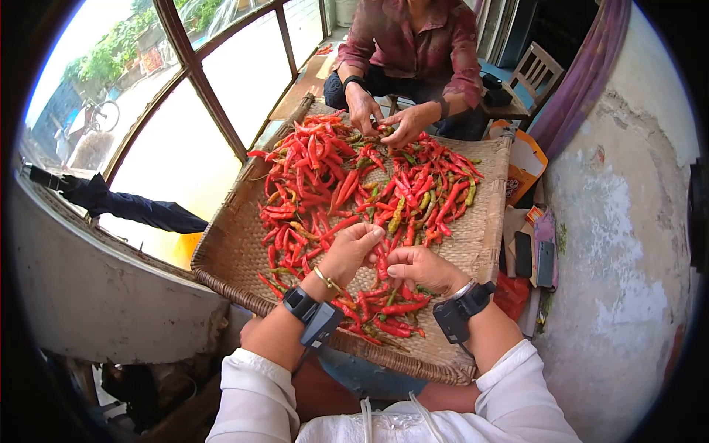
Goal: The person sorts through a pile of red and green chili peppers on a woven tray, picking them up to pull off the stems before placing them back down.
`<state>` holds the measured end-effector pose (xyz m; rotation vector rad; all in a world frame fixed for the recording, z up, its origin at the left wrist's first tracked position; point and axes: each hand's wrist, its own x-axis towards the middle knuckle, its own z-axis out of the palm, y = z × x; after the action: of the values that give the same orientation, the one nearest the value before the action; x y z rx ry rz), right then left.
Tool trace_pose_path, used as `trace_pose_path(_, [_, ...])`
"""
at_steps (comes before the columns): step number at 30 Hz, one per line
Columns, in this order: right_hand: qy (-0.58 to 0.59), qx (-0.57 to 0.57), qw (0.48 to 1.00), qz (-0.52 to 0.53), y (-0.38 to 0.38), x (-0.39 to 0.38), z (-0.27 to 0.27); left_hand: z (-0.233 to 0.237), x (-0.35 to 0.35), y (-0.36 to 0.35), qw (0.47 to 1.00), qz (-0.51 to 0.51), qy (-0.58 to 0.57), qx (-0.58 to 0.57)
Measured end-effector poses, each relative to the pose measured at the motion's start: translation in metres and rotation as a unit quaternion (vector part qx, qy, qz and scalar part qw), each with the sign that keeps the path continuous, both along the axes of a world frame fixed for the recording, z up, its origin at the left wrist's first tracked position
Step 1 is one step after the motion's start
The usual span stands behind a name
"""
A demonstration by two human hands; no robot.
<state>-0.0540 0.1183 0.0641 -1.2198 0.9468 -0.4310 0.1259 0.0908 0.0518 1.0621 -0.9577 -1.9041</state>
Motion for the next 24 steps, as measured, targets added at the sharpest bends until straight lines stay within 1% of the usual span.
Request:
trace_pose_path(1, [-0.031, 0.020, 0.999, 0.007, 0.001, 0.000, 0.003, 0.000, -0.001, 0.000, 1.000, 0.006, 0.003, -0.003])
trace_pose_path(5, [-0.011, 0.012, 1.000, 0.024, 0.003, 0.005, 0.012, -0.012, -0.001, 0.001, 1.000, -0.001, 0.013, -0.005])
trace_pose_path(7, [0.106, 0.007, 0.993, 0.044, -0.001, 0.004, 0.005, -0.012, -0.002, 0.005, 1.000, -0.006, 0.009, -0.014])
trace_pose_path(8, [0.106, 0.004, 0.993, 0.045, -0.005, 0.002, 0.003, -0.011, -0.004, 0.005, 1.000, -0.005, 0.009, -0.017])
trace_pose_path(10, [0.072, 0.007, 0.997, -0.007, -0.016, -0.006, 0.000, -0.009, -0.004, 0.005, 0.993, 0.089, -0.063, -0.055])
trace_pose_path(11, [0.060, -0.011, 0.996, -0.058, -0.022, -0.009, -0.001, -0.006, 0.000, 0.002, 0.990, 0.086, -0.094, -0.063])
trace_pose_path(12, [-0.039, -0.017, 0.990, -0.134, -0.026, -0.012, 0.000, -0.007, 0.005, -0.001, 0.990, 0.087, -0.096, -0.063])
trace_pose_path(13, [-0.106, -0.050, 0.962, -0.247, -0.029, -0.007, 0.000, -0.010, 0.010, -0.005, 0.989, 0.054, -0.117, -0.077])
trace_pose_path(14, [-0.170, -0.082, 0.916, -0.355, -0.031, -0.003, -0.001, -0.015, 0.016, -0.008, 0.986, 0.020, -0.137, -0.090])
trace_pose_path(15, [-0.171, -0.082, 0.916, -0.355, -0.031, -0.005, -0.002, -0.018, 0.020, -0.010, 0.971, 0.019, -0.187, -0.147])
trace_pose_path(16, [-0.132, -0.092, 0.925, -0.345, -0.030, -0.009, -0.004, -0.018, 0.028, -0.012, 0.971, 0.019, -0.188, -0.147])
trace_pose_path(17, [-0.091, -0.102, 0.932, -0.336, -0.029, -0.011, -0.005, -0.016, 0.037, -0.015, 0.918, 0.010, -0.314, -0.242])
trace_pose_path(18, [-0.092, -0.103, 0.932, -0.336, -0.027, -0.010, -0.005, -0.011, 0.045, -0.017, 0.840, 0.000, -0.431, -0.331])
trace_pose_path(19, [-0.040, -0.085, 0.964, -0.250, -0.024, -0.008, -0.005, -0.005, 0.054, -0.017, 0.785, 0.026, -0.497, -0.368])
trace_pose_path(20, [0.013, -0.066, 0.985, -0.161, -0.020, -0.006, -0.005, -0.004, 0.062, -0.019, 0.739, 0.053, -0.558, -0.374])
trace_pose_path(22, [0.003, -0.054, 0.987, -0.153, -0.014, 0.001, -0.007, -0.007, 0.079, -0.026, 0.657, 0.086, -0.659, -0.355])
trace_pose_path(24, [0.012, -0.100, 0.986, -0.131, -0.013, 0.004, -0.013, -0.012, 0.097, -0.031, 0.614, 0.144, -0.697, -0.342])
